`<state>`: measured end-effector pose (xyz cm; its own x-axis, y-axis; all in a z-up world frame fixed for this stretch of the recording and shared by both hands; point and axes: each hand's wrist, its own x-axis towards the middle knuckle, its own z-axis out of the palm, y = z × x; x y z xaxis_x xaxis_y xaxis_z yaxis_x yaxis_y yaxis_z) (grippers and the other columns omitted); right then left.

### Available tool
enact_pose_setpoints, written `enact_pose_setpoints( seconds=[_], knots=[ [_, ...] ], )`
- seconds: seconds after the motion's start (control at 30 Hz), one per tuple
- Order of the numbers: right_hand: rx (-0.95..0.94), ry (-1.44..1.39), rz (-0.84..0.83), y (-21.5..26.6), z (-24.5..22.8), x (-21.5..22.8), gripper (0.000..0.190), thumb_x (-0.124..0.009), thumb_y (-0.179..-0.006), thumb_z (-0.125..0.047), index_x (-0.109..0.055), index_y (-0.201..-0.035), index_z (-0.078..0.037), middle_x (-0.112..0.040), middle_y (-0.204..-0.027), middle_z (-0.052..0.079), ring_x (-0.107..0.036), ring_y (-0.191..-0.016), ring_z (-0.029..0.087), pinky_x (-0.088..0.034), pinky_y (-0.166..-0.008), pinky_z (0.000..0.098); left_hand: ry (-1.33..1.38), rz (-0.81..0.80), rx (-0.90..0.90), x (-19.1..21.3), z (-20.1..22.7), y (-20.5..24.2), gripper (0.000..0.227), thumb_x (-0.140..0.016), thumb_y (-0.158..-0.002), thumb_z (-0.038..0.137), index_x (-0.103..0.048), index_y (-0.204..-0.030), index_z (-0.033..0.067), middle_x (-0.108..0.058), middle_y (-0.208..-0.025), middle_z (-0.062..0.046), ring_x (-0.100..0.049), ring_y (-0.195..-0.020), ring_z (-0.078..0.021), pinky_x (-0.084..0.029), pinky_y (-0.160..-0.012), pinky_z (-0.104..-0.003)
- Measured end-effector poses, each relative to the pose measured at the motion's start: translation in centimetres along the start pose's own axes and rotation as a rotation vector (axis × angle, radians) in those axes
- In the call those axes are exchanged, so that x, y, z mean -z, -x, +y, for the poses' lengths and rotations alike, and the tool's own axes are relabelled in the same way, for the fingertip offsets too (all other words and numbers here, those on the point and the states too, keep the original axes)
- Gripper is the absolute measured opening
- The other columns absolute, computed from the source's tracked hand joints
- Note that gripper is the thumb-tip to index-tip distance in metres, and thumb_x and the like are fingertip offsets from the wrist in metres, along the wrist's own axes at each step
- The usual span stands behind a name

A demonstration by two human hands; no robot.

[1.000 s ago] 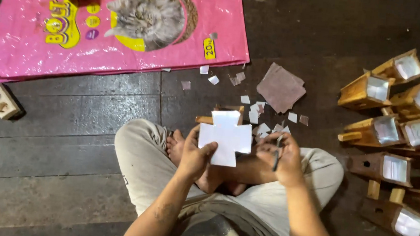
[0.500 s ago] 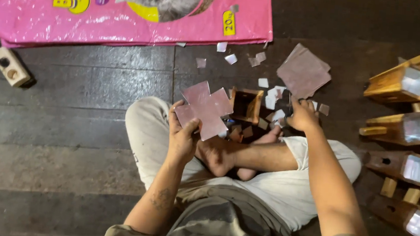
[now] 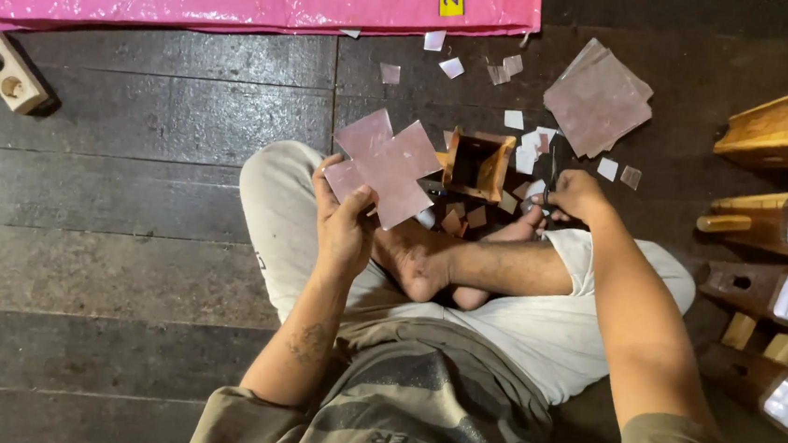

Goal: Cutting thin reflective sheets into specific shapes using scissors for a woodworking project

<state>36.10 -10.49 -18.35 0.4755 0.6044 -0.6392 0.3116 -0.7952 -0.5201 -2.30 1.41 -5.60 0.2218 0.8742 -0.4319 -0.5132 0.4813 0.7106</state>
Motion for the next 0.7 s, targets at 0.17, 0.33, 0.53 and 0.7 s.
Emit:
enact_pose_setpoints(
  seconds=[0.17, 0.33, 0.53, 0.7],
  knots=[
    [-0.058, -0.238, 0.041, 0.8, 0.8, -0.2, 0.013, -0.059, -0.093, 0.005, -0.055, -0.104, 0.011, -0.057, -0.079, 0.019, -0.069, -0.056, 0.027, -0.060, -0.048, 0.0286, 0.007, 0.032, -0.002, 1.4, -0.5, 0.1, 0.062, -0.057, -0.091, -0.003, -0.042, -0.142, 0.0291, -0.055, -0.087, -0.003, -0.062, -0.072, -0.0149, -0.063, -0.062, -0.035],
    [0.016, -0.083, 0.188, -1.1, 1.8, -0.3, 0.010, -0.065, -0.090, 0.004, -0.058, -0.096, 0.007, -0.064, -0.071, 0.017, -0.069, -0.050, 0.025, -0.060, -0.041, 0.0276, 0.018, 0.041, -0.027, 1.9, -0.4, 0.1, 0.063, -0.056, -0.090, -0.004, -0.043, -0.142, 0.0282, -0.056, -0.086, -0.004, -0.063, -0.071, -0.0153, -0.063, -0.061, -0.035],
    [0.025, 0.005, 0.201, -0.9, 2.0, -0.5, 0.004, -0.066, -0.089, 0.003, -0.063, -0.088, 0.005, -0.066, -0.067, 0.018, -0.069, -0.049, 0.026, -0.060, -0.042, 0.0296, 0.047, 0.036, -0.089, 2.0, 0.5, 0.8, 0.062, -0.057, -0.090, -0.006, -0.043, -0.142, 0.0257, -0.056, -0.085, -0.004, -0.062, -0.069, -0.0140, -0.060, -0.060, -0.031],
    [0.050, 0.148, 0.138, 0.4, 1.0, -0.5, 0.013, -0.074, -0.083, -0.002, -0.064, -0.076, 0.002, -0.066, -0.063, 0.019, -0.068, -0.050, 0.026, -0.056, -0.044, 0.0311, 0.087, 0.037, -0.138, 1.3, 1.5, 1.6, 0.061, -0.056, -0.089, -0.010, -0.045, -0.140, 0.0218, -0.058, -0.087, -0.005, -0.063, -0.070, -0.0139, -0.057, -0.062, -0.027]
  ],
)
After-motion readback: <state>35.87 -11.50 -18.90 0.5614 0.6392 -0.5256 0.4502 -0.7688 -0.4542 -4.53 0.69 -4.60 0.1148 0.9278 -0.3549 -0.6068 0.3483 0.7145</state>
